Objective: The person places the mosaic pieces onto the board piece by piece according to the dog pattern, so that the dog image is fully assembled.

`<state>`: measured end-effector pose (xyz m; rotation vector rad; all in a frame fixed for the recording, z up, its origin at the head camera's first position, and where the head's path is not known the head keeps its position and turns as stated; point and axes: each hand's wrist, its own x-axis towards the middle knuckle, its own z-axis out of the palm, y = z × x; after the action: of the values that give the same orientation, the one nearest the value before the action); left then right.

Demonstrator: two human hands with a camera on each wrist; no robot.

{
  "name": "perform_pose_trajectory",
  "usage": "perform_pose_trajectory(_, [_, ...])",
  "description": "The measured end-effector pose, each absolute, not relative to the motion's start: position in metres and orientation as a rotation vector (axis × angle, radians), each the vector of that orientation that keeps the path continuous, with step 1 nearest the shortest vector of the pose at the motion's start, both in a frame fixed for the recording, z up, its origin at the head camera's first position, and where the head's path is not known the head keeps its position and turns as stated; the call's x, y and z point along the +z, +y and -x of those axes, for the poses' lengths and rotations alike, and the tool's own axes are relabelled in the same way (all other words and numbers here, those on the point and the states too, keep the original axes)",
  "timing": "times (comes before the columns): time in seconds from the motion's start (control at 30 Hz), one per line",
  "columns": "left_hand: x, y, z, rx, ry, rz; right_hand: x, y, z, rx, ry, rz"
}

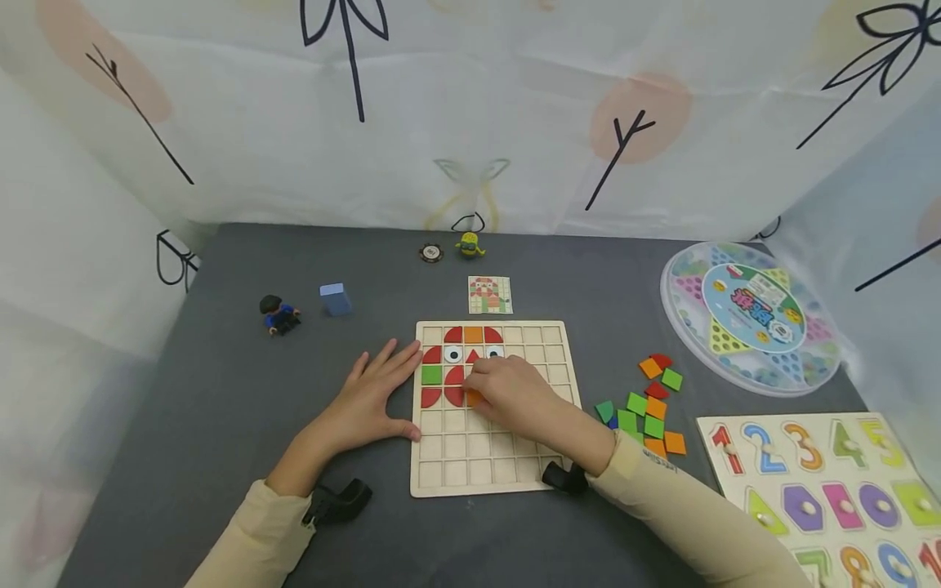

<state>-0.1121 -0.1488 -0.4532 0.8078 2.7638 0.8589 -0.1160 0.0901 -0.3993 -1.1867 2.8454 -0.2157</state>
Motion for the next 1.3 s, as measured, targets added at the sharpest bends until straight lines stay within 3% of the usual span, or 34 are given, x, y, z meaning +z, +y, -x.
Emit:
perform_pose_trajectory(0.27, [-0.454,-0.153,0.11,0.87,2.774,-0.803,-0.374,0.139,0.112,-0.359,2.951,0.999])
perform_pose_trajectory(0.47, [-0.456,-0.156,0.111,0.872,2.78,-0.809,-0.362,0.203,0.092,-0.535,3.073,0.675])
perform_pose_trajectory(0.67, [-0.456,-0.157,0.111,0.877,2.771,-0.8,-0.369,0.239,0.07,-0.485,3.034,0.332])
perform_pose_trajectory(0.97, [-0.454,-0.152,0.109,0.875,2.754,-0.781,-0.4,0.254,0.062,-0.395,2.98,0.231])
perform_pose_trajectory(1.3, [-0.453,-0.148,0.112,0.872,2.756,-0.809,-0.407,0.25,0.055,-0.33,3.049,0.217])
